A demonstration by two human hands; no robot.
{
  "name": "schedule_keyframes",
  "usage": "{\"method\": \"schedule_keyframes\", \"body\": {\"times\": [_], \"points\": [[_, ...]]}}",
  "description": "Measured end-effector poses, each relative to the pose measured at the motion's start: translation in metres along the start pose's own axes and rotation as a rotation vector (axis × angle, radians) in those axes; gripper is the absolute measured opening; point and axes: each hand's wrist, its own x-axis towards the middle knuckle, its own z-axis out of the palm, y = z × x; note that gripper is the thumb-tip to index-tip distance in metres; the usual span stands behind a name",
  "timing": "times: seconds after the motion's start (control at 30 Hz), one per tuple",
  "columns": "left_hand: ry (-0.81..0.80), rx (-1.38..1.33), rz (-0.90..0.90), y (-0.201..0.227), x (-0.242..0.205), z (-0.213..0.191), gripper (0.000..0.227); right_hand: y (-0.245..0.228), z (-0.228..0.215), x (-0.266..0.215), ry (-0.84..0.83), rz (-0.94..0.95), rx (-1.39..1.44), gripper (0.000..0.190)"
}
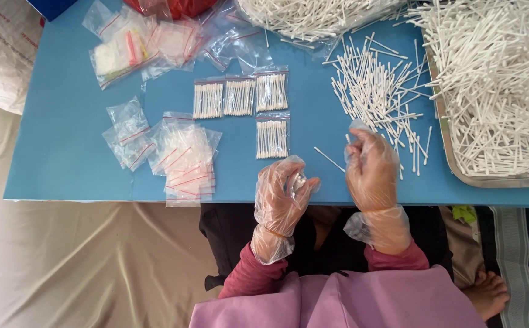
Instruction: Counting and packaging cotton swabs into small plastic bags at a steady pace.
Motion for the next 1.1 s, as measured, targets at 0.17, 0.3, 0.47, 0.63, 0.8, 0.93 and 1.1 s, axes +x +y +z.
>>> {"method": "schedule_keyframes", "body": {"times": [0.17,0.3,0.47,0.63,0.8,0.93,1.1], "points": [[-0.034,-0.035,0.089,0.007,0.002,0.005,0.04,-0.073,-0.028,0.003,0.167,-0.235,0.303,0.015],[-0.057,-0.087,0.146,0.013,0.003,0.012,0.036,-0.088,-0.02,-0.018,0.298,-0.345,0.476,0.009],[-0.068,-0.096,0.177,0.021,0.002,0.01,0.028,-0.091,-0.013,-0.016,0.251,-0.442,0.25,0.004],[-0.048,-0.086,0.165,0.014,0.0,0.009,0.035,-0.068,-0.012,-0.023,0.285,-0.468,0.17,0.013],[-0.007,-0.093,0.156,0.009,0.004,0.005,0.038,-0.032,0.005,-0.008,0.166,-0.226,0.112,0.013],[0.006,-0.035,0.127,0.0,-0.005,0.008,0.039,-0.014,0.027,-0.004,-0.023,-0.092,-0.08,0.022],[0.012,-0.042,0.096,-0.004,-0.007,0.009,0.034,-0.002,0.045,-0.01,-0.059,-0.152,-0.416,0.017]]}}
